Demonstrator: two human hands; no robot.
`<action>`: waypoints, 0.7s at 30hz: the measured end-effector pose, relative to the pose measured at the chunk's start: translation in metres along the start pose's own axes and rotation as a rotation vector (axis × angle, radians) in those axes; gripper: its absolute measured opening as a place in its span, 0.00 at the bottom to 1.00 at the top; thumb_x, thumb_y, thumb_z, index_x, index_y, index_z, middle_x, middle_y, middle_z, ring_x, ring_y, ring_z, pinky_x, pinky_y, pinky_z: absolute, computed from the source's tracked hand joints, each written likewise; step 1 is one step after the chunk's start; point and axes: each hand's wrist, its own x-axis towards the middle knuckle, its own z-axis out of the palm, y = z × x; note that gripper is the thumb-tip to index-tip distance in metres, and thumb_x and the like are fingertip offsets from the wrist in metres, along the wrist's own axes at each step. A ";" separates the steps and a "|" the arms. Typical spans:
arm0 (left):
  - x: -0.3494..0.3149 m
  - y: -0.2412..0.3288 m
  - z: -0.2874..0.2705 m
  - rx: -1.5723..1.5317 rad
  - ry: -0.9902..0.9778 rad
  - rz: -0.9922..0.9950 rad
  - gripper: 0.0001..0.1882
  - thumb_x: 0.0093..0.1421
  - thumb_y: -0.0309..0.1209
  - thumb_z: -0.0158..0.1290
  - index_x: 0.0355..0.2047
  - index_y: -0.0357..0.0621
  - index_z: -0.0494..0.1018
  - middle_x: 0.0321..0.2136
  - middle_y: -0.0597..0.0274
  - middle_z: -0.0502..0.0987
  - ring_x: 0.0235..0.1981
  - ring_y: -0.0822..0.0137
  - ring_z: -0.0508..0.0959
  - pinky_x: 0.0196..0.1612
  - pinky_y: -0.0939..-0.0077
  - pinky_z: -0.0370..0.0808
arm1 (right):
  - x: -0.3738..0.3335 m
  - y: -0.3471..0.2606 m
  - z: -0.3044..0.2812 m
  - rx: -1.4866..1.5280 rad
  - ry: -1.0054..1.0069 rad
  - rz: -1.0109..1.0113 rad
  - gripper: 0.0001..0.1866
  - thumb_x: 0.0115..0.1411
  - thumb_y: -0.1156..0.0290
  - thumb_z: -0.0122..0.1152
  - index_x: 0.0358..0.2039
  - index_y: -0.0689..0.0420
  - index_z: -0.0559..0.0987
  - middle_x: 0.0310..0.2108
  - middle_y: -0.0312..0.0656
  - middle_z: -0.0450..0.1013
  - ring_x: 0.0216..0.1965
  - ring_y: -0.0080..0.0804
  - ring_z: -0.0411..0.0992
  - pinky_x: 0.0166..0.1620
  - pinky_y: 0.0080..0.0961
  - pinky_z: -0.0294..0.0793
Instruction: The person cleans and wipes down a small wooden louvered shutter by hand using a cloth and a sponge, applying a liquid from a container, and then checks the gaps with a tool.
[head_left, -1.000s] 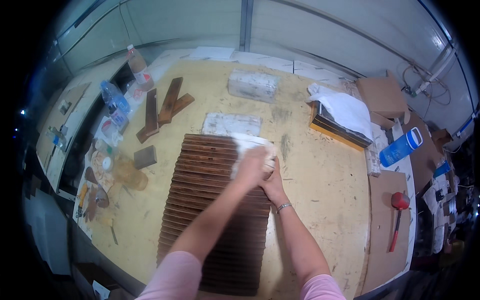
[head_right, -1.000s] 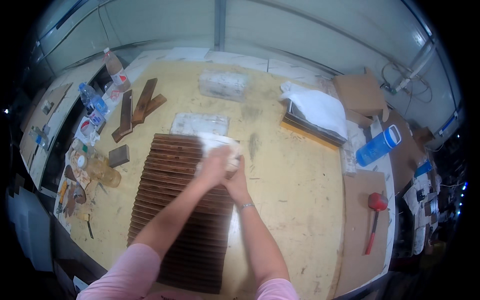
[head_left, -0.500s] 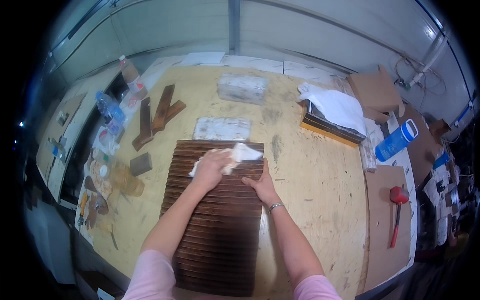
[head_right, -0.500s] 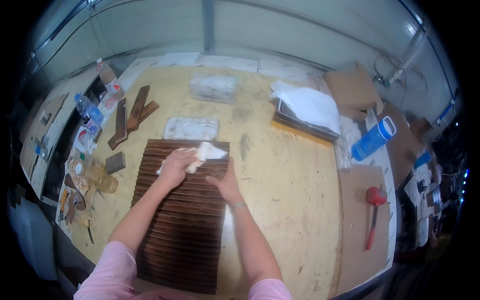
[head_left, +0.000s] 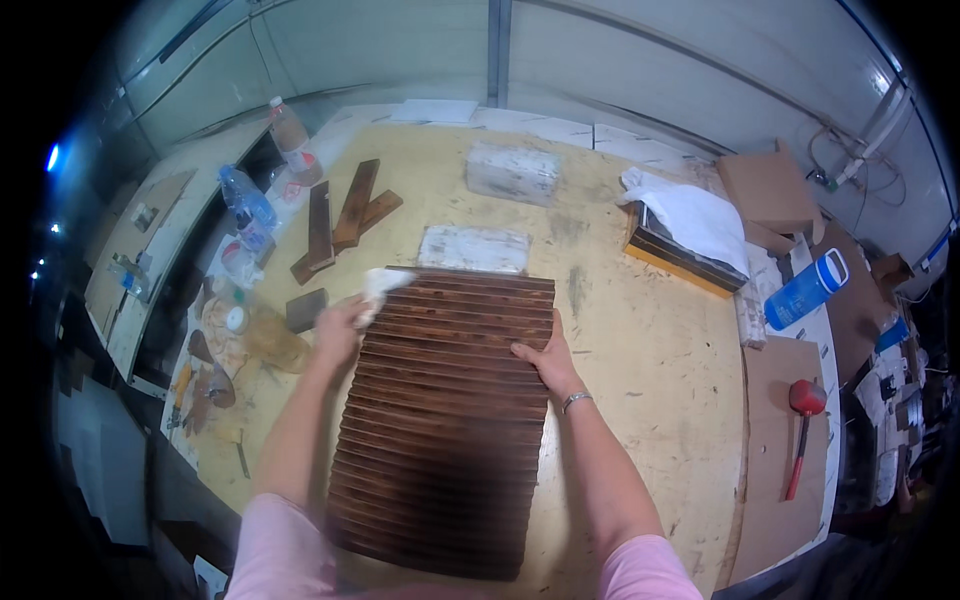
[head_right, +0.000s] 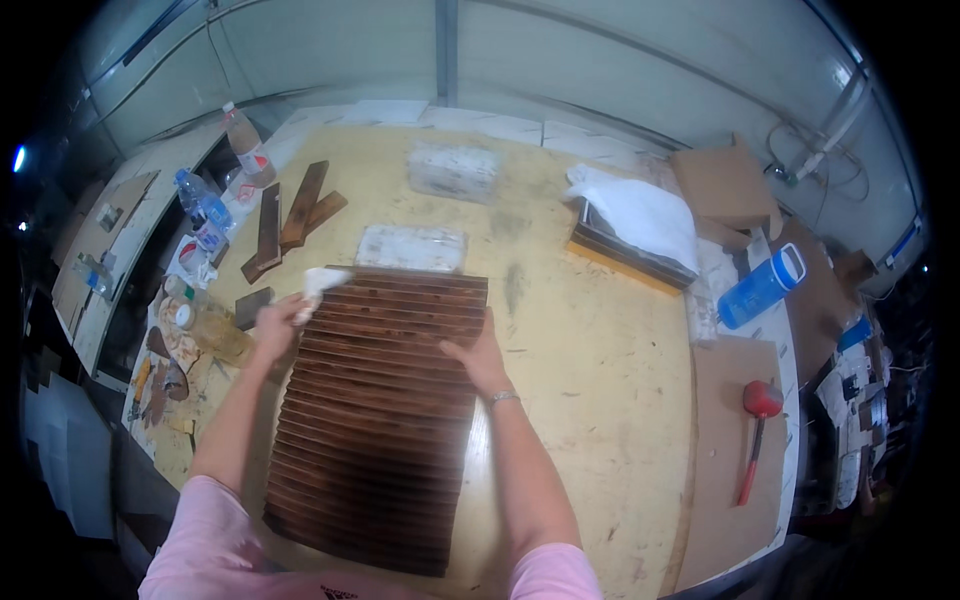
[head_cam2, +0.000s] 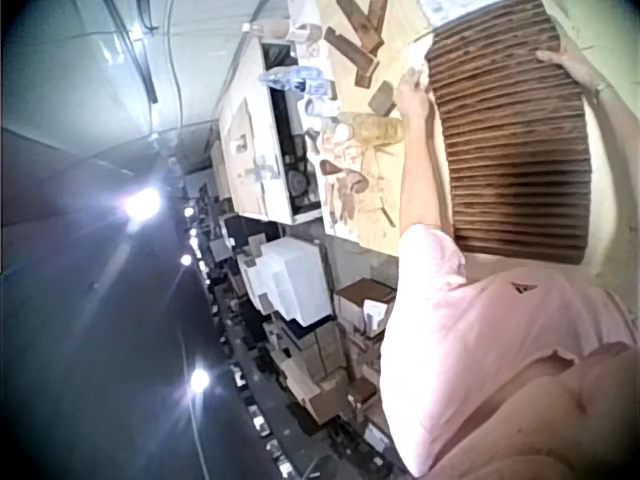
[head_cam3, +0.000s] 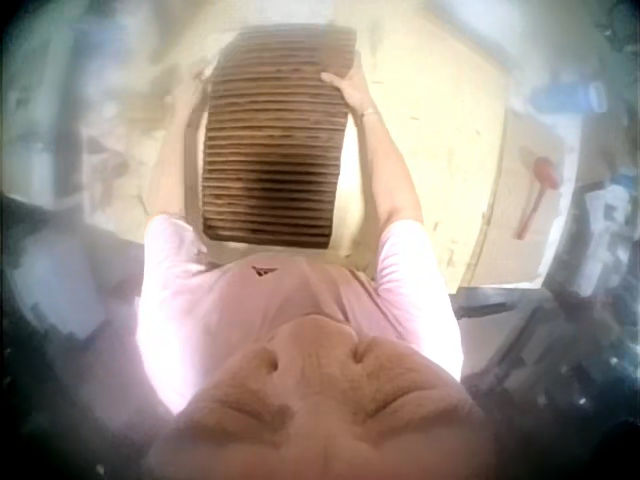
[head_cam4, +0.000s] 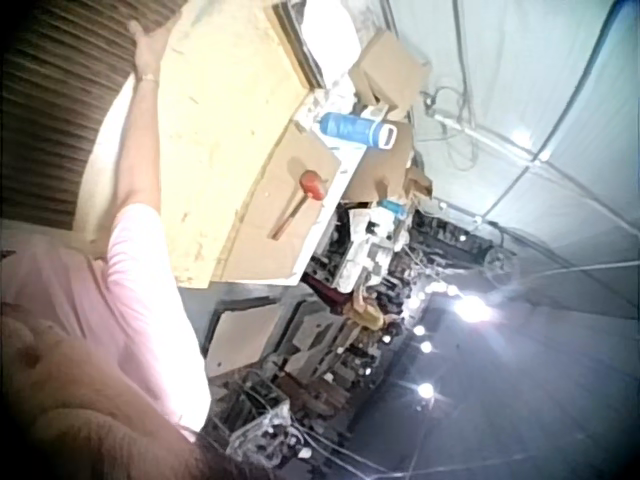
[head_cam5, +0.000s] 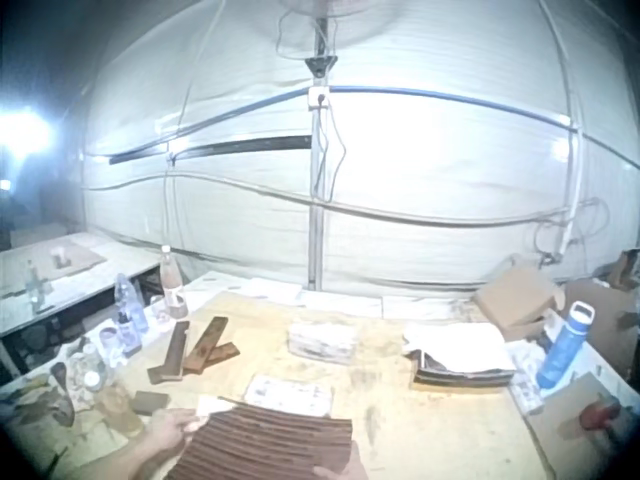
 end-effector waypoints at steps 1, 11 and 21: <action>-0.001 0.000 -0.022 0.039 0.068 0.008 0.18 0.58 0.17 0.49 0.45 0.43 0.82 0.46 0.51 0.83 0.45 0.53 0.83 0.52 0.65 0.77 | -0.003 -0.007 0.002 0.004 0.033 0.054 0.60 0.55 0.80 0.72 0.73 0.63 0.35 0.63 0.50 0.67 0.60 0.35 0.69 0.63 0.30 0.69; -0.002 0.192 0.103 0.043 -0.305 0.432 0.24 0.60 0.34 0.57 0.58 0.44 0.74 0.59 0.49 0.73 0.62 0.49 0.70 0.65 0.57 0.63 | -0.048 -0.005 0.010 -0.276 0.147 -0.022 0.59 0.50 0.69 0.77 0.71 0.70 0.46 0.64 0.56 0.65 0.63 0.40 0.66 0.62 0.31 0.69; -0.013 0.114 0.089 -0.099 -0.203 0.463 0.22 0.61 0.20 0.51 0.54 0.53 0.79 0.58 0.56 0.76 0.64 0.54 0.70 0.69 0.60 0.61 | -0.051 -0.019 0.013 -0.073 0.113 -0.020 0.50 0.54 0.77 0.73 0.70 0.65 0.51 0.59 0.49 0.71 0.59 0.33 0.70 0.62 0.29 0.69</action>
